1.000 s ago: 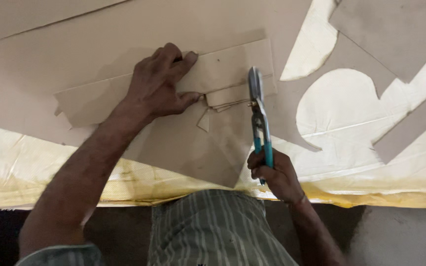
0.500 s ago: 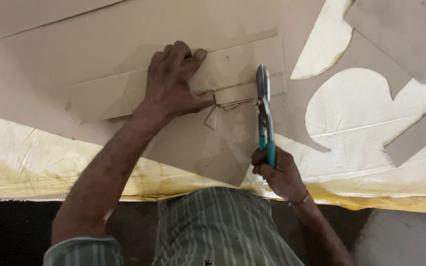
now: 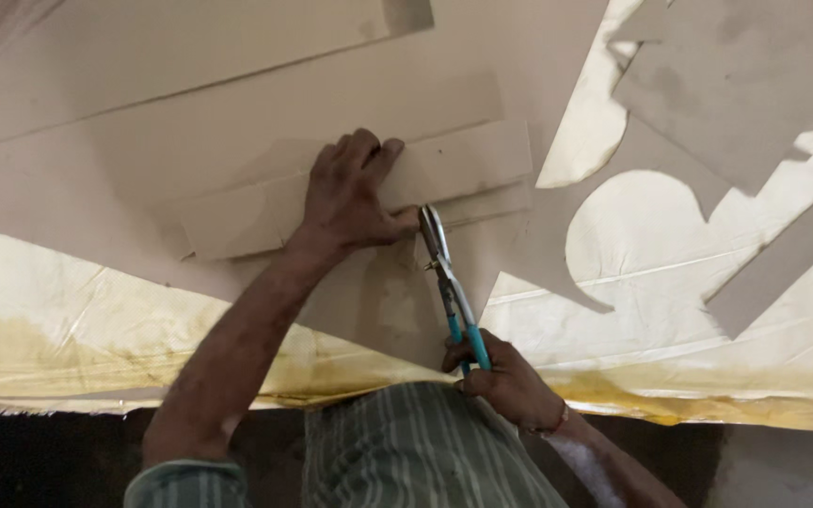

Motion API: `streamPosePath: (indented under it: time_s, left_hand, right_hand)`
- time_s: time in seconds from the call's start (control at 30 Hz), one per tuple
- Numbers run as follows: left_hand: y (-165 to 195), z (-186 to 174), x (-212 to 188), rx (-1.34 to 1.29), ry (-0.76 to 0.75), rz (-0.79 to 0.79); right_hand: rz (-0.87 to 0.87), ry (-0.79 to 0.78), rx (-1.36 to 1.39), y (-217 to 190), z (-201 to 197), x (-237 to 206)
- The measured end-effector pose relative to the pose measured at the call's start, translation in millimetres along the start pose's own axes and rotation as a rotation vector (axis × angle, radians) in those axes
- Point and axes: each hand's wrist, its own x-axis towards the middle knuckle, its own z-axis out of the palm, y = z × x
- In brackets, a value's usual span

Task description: The person uses shears to cut small rectangular pieces from larger cardboard sheets on a workbench. They repeatedly trim the edges of each piece and stack the finished pieces on the table.

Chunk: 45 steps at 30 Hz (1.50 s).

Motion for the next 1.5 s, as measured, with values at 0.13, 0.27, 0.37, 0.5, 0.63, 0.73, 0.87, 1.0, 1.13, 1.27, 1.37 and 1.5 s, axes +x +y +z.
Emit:
streamPosePath:
  time_s: [0.13, 0.27, 0.37, 0.5, 0.63, 0.73, 0.87, 1.0, 1.13, 1.27, 1.37, 1.5]
  left_hand:
    - [11, -5, 3, -0.042, -0.067, -0.019]
    - [19, -6, 3, -0.106, -0.119, -0.024]
    - [25, -5, -1, -0.144, -0.157, -0.031]
    - [26, -2, -2, -0.16, -0.158, -0.053]
    - [22, 2, -3, -0.167, -0.121, -0.05]
    - [23, 6, -1, -0.189, -0.102, -0.04]
    - [19, 2, 5, -0.176, -0.086, 0.067]
    - [17, -13, 3, -0.174, -0.283, 0.07]
    - [30, -23, -16, -0.177, -0.266, 0.172]
    - [38, -30, -19, -0.192, -0.332, 0.13]
    - [45, -41, -18, -0.164, -0.438, 0.084]
    - [50, -47, -18, -0.09, -0.744, -0.022]
  right_hand:
    - [0.063, 0.017, -0.051, -12, 6, -1]
    - [0.14, 0.033, -0.048, -17, 8, 2]
    - [0.026, 0.021, -0.033, -19, 8, 4]
    - [0.331, 0.1, 0.174, -19, 11, 6]
    - [0.261, 0.188, 0.029, -10, 18, 14]
    - [0.204, 0.253, -0.071, 1, 20, 17]
    - [0.167, 0.234, -0.056, 5, 16, 22]
    - [0.186, 0.161, 0.112, -5, 11, 14]
    - [-0.124, 0.089, 0.085, -6, 18, -1]
    - [0.143, 0.219, -0.009, 8, 28, 12]
    - [0.082, 0.221, -0.115, 13, 30, 12]
    - [0.195, 0.133, 0.219, 10, 29, 8]
